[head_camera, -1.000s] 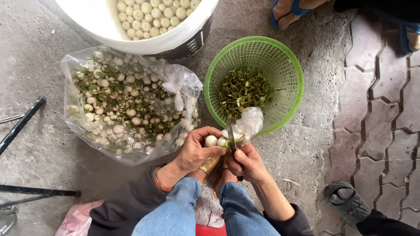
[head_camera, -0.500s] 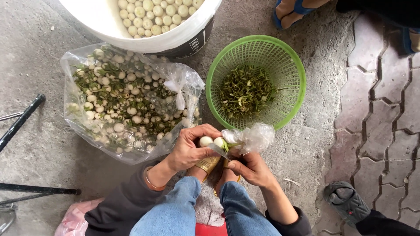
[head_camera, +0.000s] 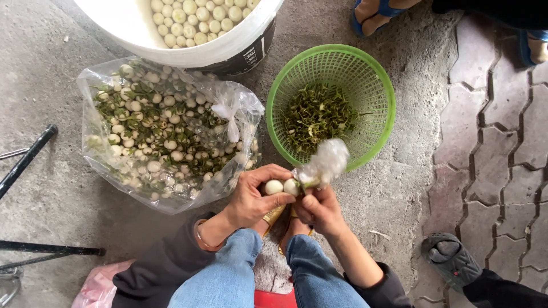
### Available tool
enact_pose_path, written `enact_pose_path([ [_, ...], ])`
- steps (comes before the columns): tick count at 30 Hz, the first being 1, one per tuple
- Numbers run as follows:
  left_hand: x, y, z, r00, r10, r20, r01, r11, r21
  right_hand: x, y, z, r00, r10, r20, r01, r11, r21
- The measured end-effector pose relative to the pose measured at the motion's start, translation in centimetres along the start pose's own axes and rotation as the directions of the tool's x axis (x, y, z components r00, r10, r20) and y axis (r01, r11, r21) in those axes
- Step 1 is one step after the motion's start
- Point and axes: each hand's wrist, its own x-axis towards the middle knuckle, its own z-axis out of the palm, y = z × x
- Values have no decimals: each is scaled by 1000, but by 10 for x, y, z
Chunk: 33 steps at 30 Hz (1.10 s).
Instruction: Trimming the stems off small eggplants with a knife and placing them into a bucket of water.
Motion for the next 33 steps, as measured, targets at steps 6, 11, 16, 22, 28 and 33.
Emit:
enact_pose_path([
  [6, -6, -21, -4, 976, -218, -14, 204, 931, -303, 29, -50, 34, 985, 148, 92, -165, 962, 219],
  [11, -3, -5, -12, 988, -147, 46, 154, 954, -258, 4, -31, 6, 988, 137, 70, -110, 948, -298],
  [16, 0, 3, -11, 989, -137, 49, 145, 967, -208, 18, -34, 22, 999, 22, 25, -11, 925, -380],
  [22, -16, -8, 8, 927, -374, 15, 332, 803, -495, 22, -24, 27, 996, 72, -47, -56, 955, 291],
  [28, -3, -17, -1, 893, -432, 126, 388, 598, -701, 75, -98, 64, 959, 169, -229, -164, 986, 41],
  [33, 33, 16, -39, 926, -369, 79, 299, 590, -750, 60, -94, 45, 971, 29, -236, -58, 992, -116],
])
